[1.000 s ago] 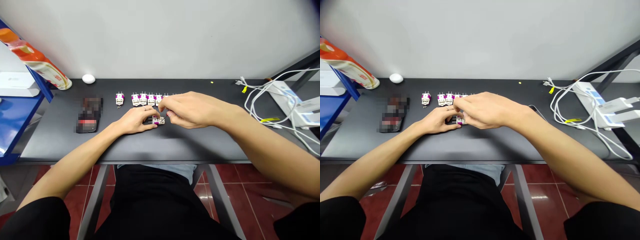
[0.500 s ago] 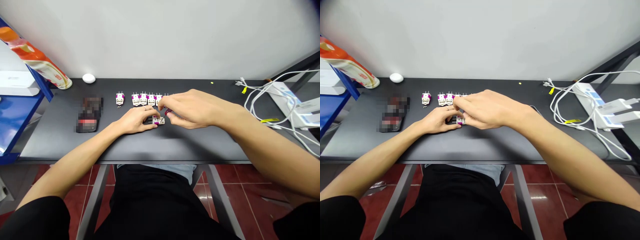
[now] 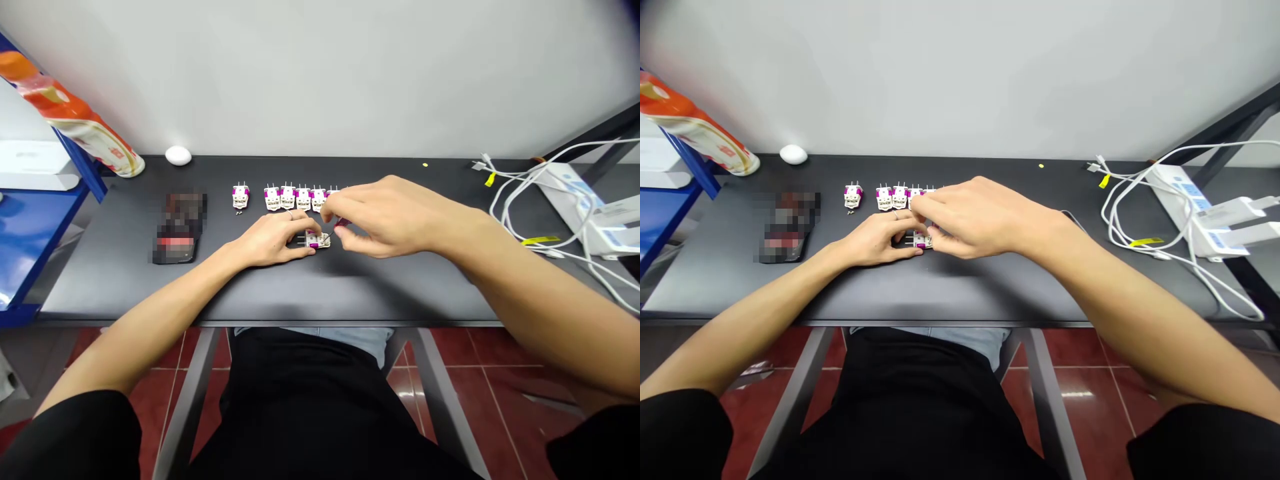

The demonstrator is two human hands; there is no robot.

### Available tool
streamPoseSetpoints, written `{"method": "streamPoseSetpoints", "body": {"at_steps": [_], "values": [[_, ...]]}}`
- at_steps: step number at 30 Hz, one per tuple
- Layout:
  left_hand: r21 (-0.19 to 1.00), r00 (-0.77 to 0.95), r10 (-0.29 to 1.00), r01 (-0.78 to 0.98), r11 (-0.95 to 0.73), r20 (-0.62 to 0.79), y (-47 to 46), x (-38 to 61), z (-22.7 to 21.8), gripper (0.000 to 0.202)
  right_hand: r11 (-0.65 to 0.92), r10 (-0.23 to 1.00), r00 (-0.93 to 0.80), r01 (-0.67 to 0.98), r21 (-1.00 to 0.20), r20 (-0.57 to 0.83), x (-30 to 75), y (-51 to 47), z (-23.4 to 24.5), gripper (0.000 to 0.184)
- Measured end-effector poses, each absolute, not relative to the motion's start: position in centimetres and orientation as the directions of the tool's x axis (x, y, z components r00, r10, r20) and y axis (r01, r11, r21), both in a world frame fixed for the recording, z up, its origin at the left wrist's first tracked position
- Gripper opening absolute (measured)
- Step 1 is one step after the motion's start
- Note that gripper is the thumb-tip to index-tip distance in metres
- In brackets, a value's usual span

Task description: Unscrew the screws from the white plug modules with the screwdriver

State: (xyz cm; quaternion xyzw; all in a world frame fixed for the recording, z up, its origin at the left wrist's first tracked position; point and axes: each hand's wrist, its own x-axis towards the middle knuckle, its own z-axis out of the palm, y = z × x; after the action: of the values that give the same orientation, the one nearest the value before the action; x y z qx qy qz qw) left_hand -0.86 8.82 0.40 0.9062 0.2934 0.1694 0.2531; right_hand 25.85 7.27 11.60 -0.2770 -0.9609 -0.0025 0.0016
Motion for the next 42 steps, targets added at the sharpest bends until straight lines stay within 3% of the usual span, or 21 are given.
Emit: {"method": "streamPoseSetpoints", "body": {"at_steps": [10,15,21,25,30,36,42], "values": [[0.559,0.771,0.62,0.452,-0.695,0.147,8.8,-0.9,0.4,0.04,0.848,0.528,-0.845,0.521,-0.095,0.08,26.3,7.4,11.0,0.016],[0.544,0.765,0.628,0.468,-0.696,0.144,8.8,-0.9,0.4,0.04,0.841,0.541,-0.838,0.54,-0.044,0.063,26.3,7.4,11.2,0.02],[0.558,0.766,0.624,0.455,-0.694,0.151,8.8,-0.9,0.4,0.037,0.86,0.508,-0.843,0.508,-0.049,0.177,27.4,7.4,10.2,0.016],[0.558,0.766,0.619,0.443,-0.702,0.171,9.0,-1.0,0.5,0.035,0.828,0.558,-0.753,0.536,-0.165,0.349,28.7,7.4,9.0,0.015],[0.597,0.744,0.635,0.419,-0.684,0.206,9.4,-1.6,0.6,0.031,0.767,0.632,-0.522,0.528,-0.365,0.573,29.1,7.9,6.7,0.006],[0.61,0.714,0.638,0.375,-0.697,0.29,9.9,-2.4,0.9,0.034,0.604,0.79,-0.345,0.581,-0.546,0.506,29.4,8.1,4.4,0.009],[0.439,0.792,0.543,0.398,-0.806,0.278,10.3,-3.2,1.4,0.04,0.57,0.822,-0.364,0.547,-0.614,0.438,29.0,7.8,3.9,0.014]]}}
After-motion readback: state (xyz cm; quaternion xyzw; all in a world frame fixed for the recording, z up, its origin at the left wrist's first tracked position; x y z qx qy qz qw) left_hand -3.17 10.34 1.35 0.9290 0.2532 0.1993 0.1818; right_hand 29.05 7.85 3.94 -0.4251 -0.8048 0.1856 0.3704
